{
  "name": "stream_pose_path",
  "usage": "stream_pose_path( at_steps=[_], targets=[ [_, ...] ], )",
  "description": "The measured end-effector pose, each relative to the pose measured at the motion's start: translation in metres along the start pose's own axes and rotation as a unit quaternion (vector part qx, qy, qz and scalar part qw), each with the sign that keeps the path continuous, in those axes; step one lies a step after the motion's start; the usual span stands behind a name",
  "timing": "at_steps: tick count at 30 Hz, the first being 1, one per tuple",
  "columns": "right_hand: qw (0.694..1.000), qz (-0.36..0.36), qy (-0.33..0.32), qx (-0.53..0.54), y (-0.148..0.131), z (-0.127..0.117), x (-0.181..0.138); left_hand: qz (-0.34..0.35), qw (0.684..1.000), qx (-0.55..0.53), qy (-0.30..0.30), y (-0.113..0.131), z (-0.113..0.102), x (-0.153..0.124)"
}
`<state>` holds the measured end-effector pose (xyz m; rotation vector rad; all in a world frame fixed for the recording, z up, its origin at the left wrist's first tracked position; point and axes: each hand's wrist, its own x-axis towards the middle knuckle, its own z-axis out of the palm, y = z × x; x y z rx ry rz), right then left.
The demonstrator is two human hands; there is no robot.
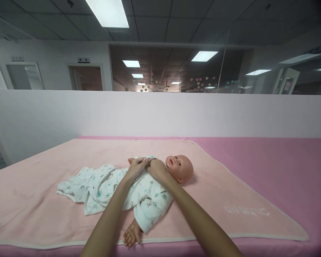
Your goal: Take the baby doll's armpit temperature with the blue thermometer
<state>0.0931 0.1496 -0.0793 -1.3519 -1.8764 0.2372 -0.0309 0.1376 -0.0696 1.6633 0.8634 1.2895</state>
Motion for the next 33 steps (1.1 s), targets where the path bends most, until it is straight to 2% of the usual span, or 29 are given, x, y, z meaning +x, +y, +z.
stream_pose_path(
  at_steps=[6, 11, 14, 16, 20, 22, 25, 28, 30, 33],
  targets=[
    [0.999, 0.036, 0.025, -0.009, 0.000, 0.006, 0.001, 0.001, 1.000, -0.017, -0.019, 0.000, -0.001, -0.001],
    [0.998, 0.037, 0.046, -0.023, -0.008, -0.003, -0.009, 0.006, 1.000, -0.005, -0.016, 0.002, -0.001, -0.002],
    [0.998, 0.006, 0.068, -0.014, -0.015, -0.024, -0.016, 0.001, 1.000, 0.010, 0.011, 0.004, 0.001, -0.002],
    [0.994, 0.000, 0.112, 0.007, -0.020, -0.046, -0.019, -0.004, 1.000, 0.027, 0.010, 0.006, 0.002, -0.003],
    [0.964, 0.016, 0.234, 0.125, -0.035, -0.092, -0.022, -0.037, 0.992, 0.041, -0.115, 0.014, 0.002, -0.009],
    [0.948, 0.033, 0.253, 0.191, -0.041, -0.104, -0.022, -0.052, 0.988, 0.013, -0.147, 0.015, -0.001, -0.011],
    [0.926, 0.063, 0.212, 0.307, -0.043, -0.102, -0.021, -0.057, 0.985, -0.134, -0.096, 0.008, -0.006, -0.009],
    [0.900, 0.066, 0.144, 0.407, -0.038, -0.083, -0.022, -0.067, 0.948, -0.311, -0.019, 0.000, -0.011, -0.004],
    [0.887, 0.066, 0.119, 0.442, -0.034, -0.069, -0.023, -0.091, 0.924, -0.372, 0.020, -0.003, -0.013, -0.002],
    [0.870, 0.078, 0.113, 0.474, -0.029, -0.057, -0.025, -0.120, 0.903, -0.408, 0.053, -0.004, -0.014, -0.001]
  ],
)
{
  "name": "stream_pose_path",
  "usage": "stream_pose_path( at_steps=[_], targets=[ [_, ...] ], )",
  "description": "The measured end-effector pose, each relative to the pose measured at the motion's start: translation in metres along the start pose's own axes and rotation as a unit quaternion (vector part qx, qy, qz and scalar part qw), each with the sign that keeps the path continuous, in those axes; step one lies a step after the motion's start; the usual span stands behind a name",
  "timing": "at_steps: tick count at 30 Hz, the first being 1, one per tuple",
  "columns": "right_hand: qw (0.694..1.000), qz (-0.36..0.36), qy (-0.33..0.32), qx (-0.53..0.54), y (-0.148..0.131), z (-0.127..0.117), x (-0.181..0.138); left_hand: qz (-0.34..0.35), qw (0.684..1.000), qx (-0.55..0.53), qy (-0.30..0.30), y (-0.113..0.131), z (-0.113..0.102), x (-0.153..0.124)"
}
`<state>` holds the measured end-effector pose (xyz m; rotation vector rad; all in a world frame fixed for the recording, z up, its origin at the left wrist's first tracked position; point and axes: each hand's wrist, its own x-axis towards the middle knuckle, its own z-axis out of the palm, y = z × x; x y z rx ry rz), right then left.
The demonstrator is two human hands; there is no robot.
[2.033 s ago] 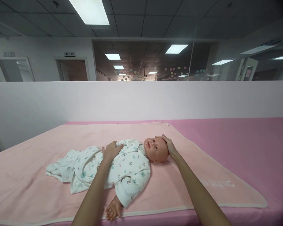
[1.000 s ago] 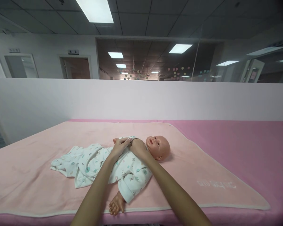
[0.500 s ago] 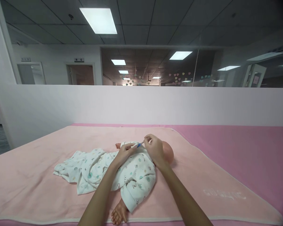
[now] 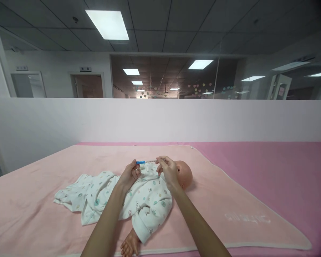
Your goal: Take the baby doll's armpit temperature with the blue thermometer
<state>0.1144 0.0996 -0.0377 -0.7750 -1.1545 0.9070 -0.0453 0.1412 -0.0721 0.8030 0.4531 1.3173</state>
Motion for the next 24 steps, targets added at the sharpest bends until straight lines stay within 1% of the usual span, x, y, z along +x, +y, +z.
stream_pose_path(
  at_steps=[2, 8, 14, 20, 24],
  targets=[
    [1.000, 0.009, -0.003, 0.021, 0.002, 0.000, -0.001, -0.003, 1.000, -0.017, 0.000, 0.000, 0.000, -0.001],
    [0.996, 0.033, -0.032, 0.079, -0.005, 0.001, -0.006, 0.015, 0.997, -0.068, -0.042, 0.001, 0.001, -0.004],
    [0.995, 0.023, -0.046, 0.085, -0.006, 0.004, -0.009, 0.023, 0.989, -0.115, -0.092, 0.002, 0.002, -0.009],
    [0.994, 0.019, -0.066, 0.087, -0.003, 0.002, -0.006, 0.029, 0.989, -0.119, -0.083, 0.003, 0.006, -0.012],
    [0.992, 0.015, -0.056, 0.112, -0.003, 0.002, -0.008, 0.028, 0.991, -0.112, -0.068, 0.005, 0.009, -0.013]
  ],
)
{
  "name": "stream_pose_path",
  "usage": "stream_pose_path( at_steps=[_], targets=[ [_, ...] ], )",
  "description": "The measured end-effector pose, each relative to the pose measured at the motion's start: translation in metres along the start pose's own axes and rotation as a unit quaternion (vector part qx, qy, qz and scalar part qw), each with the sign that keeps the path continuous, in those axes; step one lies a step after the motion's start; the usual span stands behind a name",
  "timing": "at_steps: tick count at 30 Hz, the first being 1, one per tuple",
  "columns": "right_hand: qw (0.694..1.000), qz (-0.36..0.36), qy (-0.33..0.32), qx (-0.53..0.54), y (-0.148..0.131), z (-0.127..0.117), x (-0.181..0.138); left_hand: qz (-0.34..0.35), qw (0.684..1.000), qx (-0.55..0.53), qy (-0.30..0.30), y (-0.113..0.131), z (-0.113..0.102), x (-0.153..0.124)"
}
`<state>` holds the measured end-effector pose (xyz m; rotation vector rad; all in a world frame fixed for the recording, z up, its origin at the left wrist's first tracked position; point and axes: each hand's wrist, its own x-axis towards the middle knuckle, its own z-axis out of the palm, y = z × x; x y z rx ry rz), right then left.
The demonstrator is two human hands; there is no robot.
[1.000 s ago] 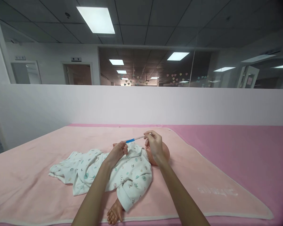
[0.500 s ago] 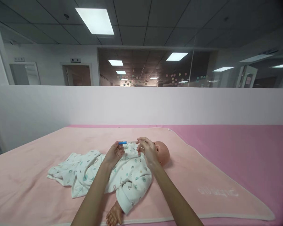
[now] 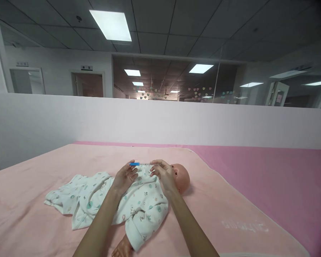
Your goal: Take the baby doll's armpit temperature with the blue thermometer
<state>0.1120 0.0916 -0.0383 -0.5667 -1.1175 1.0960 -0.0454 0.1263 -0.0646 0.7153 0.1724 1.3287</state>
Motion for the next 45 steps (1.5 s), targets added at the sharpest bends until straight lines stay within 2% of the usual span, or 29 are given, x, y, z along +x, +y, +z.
stream_pose_path(
  at_steps=[7, 10, 12, 15, 16, 17, 18, 20, 22, 23, 25, 26, 28, 30, 32, 34, 35, 37, 39, 41, 43, 45],
  targets=[
    [0.997, 0.012, -0.004, 0.076, 0.000, -0.003, 0.002, -0.008, 0.999, 0.034, 0.003, 0.000, 0.001, -0.002],
    [0.998, 0.004, -0.002, 0.064, -0.007, -0.004, 0.004, -0.013, 0.998, 0.069, -0.004, -0.001, 0.002, -0.002],
    [1.000, -0.008, 0.028, 0.009, -0.018, -0.008, -0.004, -0.013, 0.994, 0.108, -0.011, 0.001, 0.003, -0.001],
    [0.981, -0.053, 0.139, -0.127, -0.037, -0.027, -0.039, 0.020, 0.970, 0.240, -0.010, 0.006, 0.009, -0.001],
    [0.966, -0.076, 0.180, -0.169, -0.041, -0.037, -0.056, 0.046, 0.948, 0.316, 0.002, 0.007, 0.012, -0.001],
    [0.949, -0.086, 0.218, -0.209, -0.043, -0.049, -0.075, 0.081, 0.912, 0.402, 0.022, 0.007, 0.015, -0.001],
    [0.933, -0.084, 0.250, -0.246, -0.042, -0.062, -0.093, 0.119, 0.863, 0.490, 0.042, 0.005, 0.019, -0.002],
    [0.904, -0.054, 0.285, -0.314, -0.034, -0.090, -0.126, 0.193, 0.741, 0.640, 0.056, -0.002, 0.026, -0.003],
    [0.861, -0.024, 0.311, -0.401, -0.021, -0.114, -0.148, 0.237, 0.633, 0.737, 0.018, -0.016, 0.032, -0.004],
    [0.831, -0.006, 0.319, -0.456, -0.015, -0.124, -0.154, 0.242, 0.592, 0.769, -0.018, -0.024, 0.033, -0.005],
    [0.763, 0.003, 0.320, -0.561, -0.005, -0.135, -0.157, 0.231, 0.541, 0.804, -0.089, -0.038, 0.034, -0.004],
    [0.730, -0.006, 0.309, -0.609, -0.001, -0.136, -0.155, 0.218, 0.532, 0.810, -0.113, -0.043, 0.032, -0.003],
    [0.675, -0.060, 0.280, -0.680, 0.003, -0.128, -0.146, 0.198, 0.549, 0.802, -0.127, -0.049, 0.027, -0.001],
    [0.648, -0.125, 0.252, -0.708, 0.004, -0.106, -0.130, 0.184, 0.592, 0.777, -0.111, -0.049, 0.021, 0.002],
    [0.665, -0.166, 0.221, -0.694, 0.004, -0.076, -0.108, 0.169, 0.636, 0.747, -0.093, -0.046, 0.016, 0.004],
    [0.707, -0.160, 0.154, -0.671, 0.007, -0.045, -0.080, 0.148, 0.668, 0.725, -0.081, -0.044, 0.013, 0.005],
    [0.714, -0.154, 0.119, -0.672, 0.010, -0.032, -0.066, 0.138, 0.684, 0.713, -0.076, -0.043, 0.013, 0.005],
    [0.706, -0.132, 0.073, -0.692, 0.017, -0.015, -0.040, 0.121, 0.713, 0.688, -0.067, -0.042, 0.012, 0.005],
    [0.695, -0.127, 0.027, -0.708, 0.025, -0.010, -0.023, 0.114, 0.731, 0.671, -0.058, -0.042, 0.013, 0.005],
    [0.698, -0.137, -0.003, -0.703, 0.033, -0.015, -0.016, 0.116, 0.738, 0.663, -0.051, -0.043, 0.013, 0.005],
    [0.720, -0.160, -0.005, -0.675, 0.040, -0.022, -0.018, 0.119, 0.743, 0.657, -0.050, -0.043, 0.013, 0.005],
    [0.755, -0.191, 0.010, -0.627, 0.044, -0.029, -0.023, 0.119, 0.753, 0.645, -0.050, -0.043, 0.014, 0.005]
  ],
)
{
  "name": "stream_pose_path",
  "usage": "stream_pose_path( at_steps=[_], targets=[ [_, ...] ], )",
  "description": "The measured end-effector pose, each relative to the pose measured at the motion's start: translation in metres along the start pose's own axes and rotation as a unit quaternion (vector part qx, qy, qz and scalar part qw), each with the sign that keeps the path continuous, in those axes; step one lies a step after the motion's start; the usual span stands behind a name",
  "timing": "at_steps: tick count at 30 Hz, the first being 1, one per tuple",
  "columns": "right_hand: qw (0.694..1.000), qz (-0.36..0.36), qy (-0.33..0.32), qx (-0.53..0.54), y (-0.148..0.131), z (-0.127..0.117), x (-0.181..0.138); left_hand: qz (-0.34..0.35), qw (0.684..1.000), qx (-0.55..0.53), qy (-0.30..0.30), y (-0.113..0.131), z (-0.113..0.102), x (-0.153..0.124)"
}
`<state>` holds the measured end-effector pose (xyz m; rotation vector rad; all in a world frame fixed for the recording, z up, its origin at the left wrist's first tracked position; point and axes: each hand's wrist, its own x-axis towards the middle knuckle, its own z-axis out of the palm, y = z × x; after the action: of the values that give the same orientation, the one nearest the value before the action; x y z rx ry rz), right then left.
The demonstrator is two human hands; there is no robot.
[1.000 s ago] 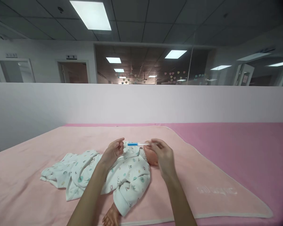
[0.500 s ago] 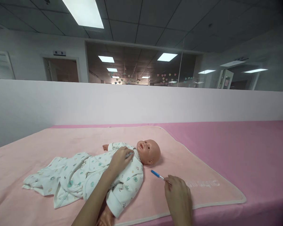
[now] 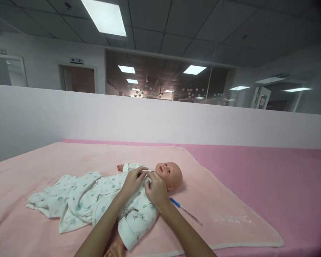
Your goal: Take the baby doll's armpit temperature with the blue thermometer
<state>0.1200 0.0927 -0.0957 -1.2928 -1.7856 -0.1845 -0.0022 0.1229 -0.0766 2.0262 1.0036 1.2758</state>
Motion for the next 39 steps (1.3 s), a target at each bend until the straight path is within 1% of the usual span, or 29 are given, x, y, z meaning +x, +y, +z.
stream_pose_path(
  at_steps=[3, 6, 9, 11, 16, 20, 25, 31, 39],
  targets=[
    [0.995, 0.003, 0.052, 0.089, 0.0042, 0.0011, -0.0073, 0.000, 1.000, -0.021, -0.006, 0.0006, -0.0017, 0.0005],
    [0.984, -0.001, 0.076, 0.159, 0.0045, 0.0016, -0.0104, 0.001, 0.999, -0.029, -0.013, 0.0003, -0.0031, 0.0012],
    [0.974, -0.025, 0.097, 0.205, 0.0030, 0.0020, -0.0125, -0.003, 0.999, -0.037, -0.019, 0.0004, -0.0040, 0.0015],
    [0.970, -0.028, 0.105, 0.219, 0.0019, 0.0027, -0.0131, -0.003, 0.999, -0.040, -0.026, 0.0018, -0.0046, 0.0012],
    [0.971, 0.014, 0.099, 0.215, 0.0008, 0.0052, -0.0112, 0.006, 0.997, -0.052, -0.058, 0.0063, -0.0064, -0.0002],
    [0.978, 0.039, 0.092, 0.183, 0.0017, 0.0065, -0.0107, 0.009, 0.996, -0.040, -0.076, 0.0018, -0.0062, 0.0000],
    [0.982, 0.057, 0.086, 0.158, 0.0023, 0.0071, -0.0113, 0.004, 0.998, 0.008, -0.064, -0.0024, -0.0050, 0.0005],
    [0.981, 0.058, 0.097, 0.157, 0.0038, 0.0088, -0.0106, -0.003, 0.997, -0.036, -0.063, 0.0024, -0.0051, 0.0002],
    [0.984, 0.058, 0.086, 0.145, 0.0043, 0.0094, -0.0102, -0.020, 0.998, -0.040, -0.036, -0.0017, -0.0057, 0.0000]
  ],
)
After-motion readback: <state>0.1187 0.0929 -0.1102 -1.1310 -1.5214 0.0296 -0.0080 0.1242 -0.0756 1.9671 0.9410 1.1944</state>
